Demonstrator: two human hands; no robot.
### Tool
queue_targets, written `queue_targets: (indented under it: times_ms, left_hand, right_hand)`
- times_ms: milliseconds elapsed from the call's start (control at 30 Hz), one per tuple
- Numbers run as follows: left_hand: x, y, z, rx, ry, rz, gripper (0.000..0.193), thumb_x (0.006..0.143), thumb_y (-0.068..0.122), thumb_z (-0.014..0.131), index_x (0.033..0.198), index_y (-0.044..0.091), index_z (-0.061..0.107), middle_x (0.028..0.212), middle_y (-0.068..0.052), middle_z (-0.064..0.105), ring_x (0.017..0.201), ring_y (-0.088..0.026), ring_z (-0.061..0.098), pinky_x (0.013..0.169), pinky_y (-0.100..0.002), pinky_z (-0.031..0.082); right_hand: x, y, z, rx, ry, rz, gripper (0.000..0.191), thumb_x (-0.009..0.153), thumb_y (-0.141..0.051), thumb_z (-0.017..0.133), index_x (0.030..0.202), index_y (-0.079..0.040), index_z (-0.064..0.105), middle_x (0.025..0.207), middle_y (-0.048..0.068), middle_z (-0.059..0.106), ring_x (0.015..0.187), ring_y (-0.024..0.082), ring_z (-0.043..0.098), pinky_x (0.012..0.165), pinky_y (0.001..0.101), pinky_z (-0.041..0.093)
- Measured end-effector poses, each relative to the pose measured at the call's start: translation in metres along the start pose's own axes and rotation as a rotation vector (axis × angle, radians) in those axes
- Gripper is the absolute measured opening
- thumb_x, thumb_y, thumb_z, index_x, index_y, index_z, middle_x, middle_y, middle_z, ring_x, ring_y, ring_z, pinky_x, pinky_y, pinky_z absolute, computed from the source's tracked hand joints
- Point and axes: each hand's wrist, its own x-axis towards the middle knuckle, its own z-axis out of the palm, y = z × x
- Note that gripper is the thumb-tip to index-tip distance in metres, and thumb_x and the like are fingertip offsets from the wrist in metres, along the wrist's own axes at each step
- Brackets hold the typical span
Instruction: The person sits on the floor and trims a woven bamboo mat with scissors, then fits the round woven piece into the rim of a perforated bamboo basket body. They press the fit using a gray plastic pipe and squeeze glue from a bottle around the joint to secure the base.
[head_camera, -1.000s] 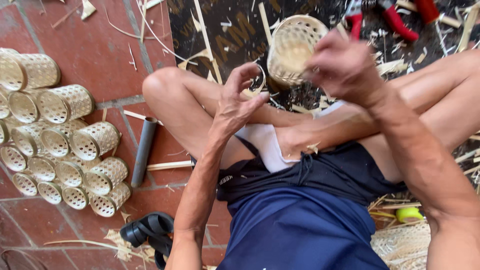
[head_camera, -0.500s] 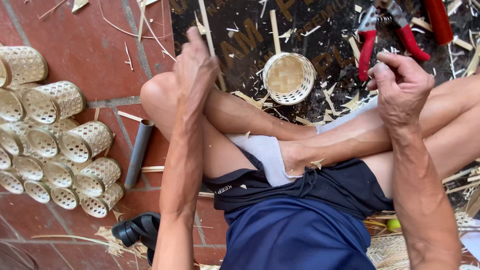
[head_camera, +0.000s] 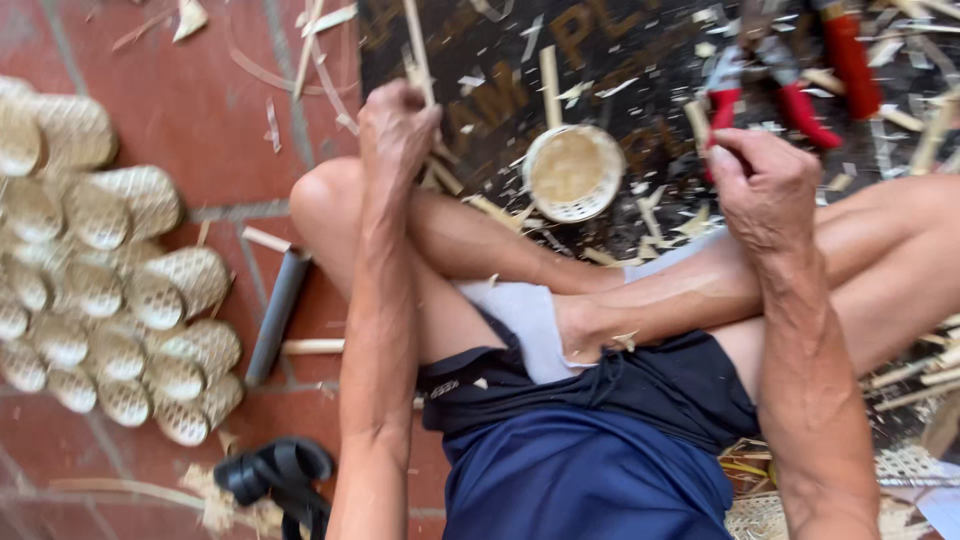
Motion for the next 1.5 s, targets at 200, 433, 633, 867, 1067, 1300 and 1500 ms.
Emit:
queue_targets:
  times_ms: [200, 433, 633, 867, 1067, 1300, 1500]
  left_hand:
    - [-0.074, 0.034, 0.001, -0.099, 0.089, 0.339, 0.023, 0.097, 0.016, 0.073, 0.115, 0.002, 0.072, 0.097, -0.015, 0.073, 0.086, -0.026, 0.073, 0.077, -0.039, 0.057]
    - [-0.133, -0.072, -0.088, 0.183, 0.563, 0.238, 0.033, 0.089, 0.001, 0.064, 0.122, 0.002, 0.068, 0.107, -0.016, 0.070, 0.096, -0.034, 0.067, 0.088, -0.045, 0.055]
    - [-0.166, -0.219, -0.093, 0.711, 0.328, -0.133, 0.037, 0.094, -0.001, 0.059, 0.128, 0.011, 0.065, 0.115, -0.013, 0.068, 0.108, -0.037, 0.060, 0.089, -0.055, 0.045]
    - [-0.216, -0.178, -0.087, 0.646, 0.400, -0.145, 0.053, 0.075, -0.002, 0.062, 0.127, 0.007, 0.062, 0.111, -0.020, 0.061, 0.110, -0.041, 0.053, 0.084, -0.058, 0.041]
    - [-0.229, 0.050, -0.092, 0.123, 0.337, 0.440, 0.036, 0.086, 0.006, 0.068, 0.121, 0.004, 0.059, 0.113, -0.016, 0.060, 0.110, -0.037, 0.056, 0.097, -0.052, 0.043]
    - [-0.194, 0.143, -0.010, -0.229, 0.053, 0.889, 0.072, 0.087, 0.028, 0.083, 0.142, 0.004, 0.044, 0.145, -0.017, 0.048, 0.139, -0.039, 0.044, 0.121, -0.060, 0.030]
    - [-0.103, 0.084, 0.033, 0.017, -0.108, 0.729, 0.131, 0.054, 0.055, 0.095, 0.156, 0.003, 0.031, 0.164, -0.015, 0.032, 0.155, -0.035, 0.026, 0.119, -0.060, 0.024]
  right_hand:
    - [0.023, 0.038, -0.097, -0.053, 0.228, 0.186, 0.017, 0.107, 0.003, 0.061, 0.118, 0.004, 0.074, 0.094, 0.012, 0.074, 0.078, 0.015, 0.070, 0.066, 0.0308, 0.055]
    - [0.062, 0.096, -0.096, -0.132, 0.062, 0.201, 0.018, 0.111, 0.000, 0.059, 0.121, 0.003, 0.073, 0.095, 0.011, 0.072, 0.075, 0.013, 0.068, 0.064, 0.0276, 0.054]
    - [0.055, 0.098, -0.087, -0.038, 0.028, 0.172, 0.017, 0.115, -0.001, 0.058, 0.125, 0.003, 0.071, 0.097, 0.011, 0.072, 0.077, 0.012, 0.069, 0.067, 0.0255, 0.055]
    - [0.016, 0.003, -0.028, 0.210, 0.036, 0.067, 0.014, 0.116, -0.003, 0.063, 0.123, 0.006, 0.072, 0.092, 0.012, 0.072, 0.074, 0.014, 0.066, 0.065, 0.0244, 0.054]
    - [-0.032, -0.164, 0.010, 1.185, -0.224, 0.000, 0.035, 0.111, -0.018, 0.057, 0.140, 0.003, 0.055, 0.120, 0.012, 0.066, 0.110, 0.020, 0.068, 0.100, 0.0353, 0.061]
    - [-0.015, -0.209, -0.072, 1.128, 0.119, -0.288, 0.030, 0.108, -0.025, 0.054, 0.128, -0.001, 0.051, 0.096, 0.005, 0.062, 0.090, 0.018, 0.064, 0.088, 0.0393, 0.061]
    - [0.003, -0.195, -0.086, 0.821, 0.086, -0.221, 0.028, 0.106, -0.030, 0.051, 0.118, -0.005, 0.048, 0.076, 0.000, 0.059, 0.072, 0.016, 0.061, 0.078, 0.0427, 0.060]
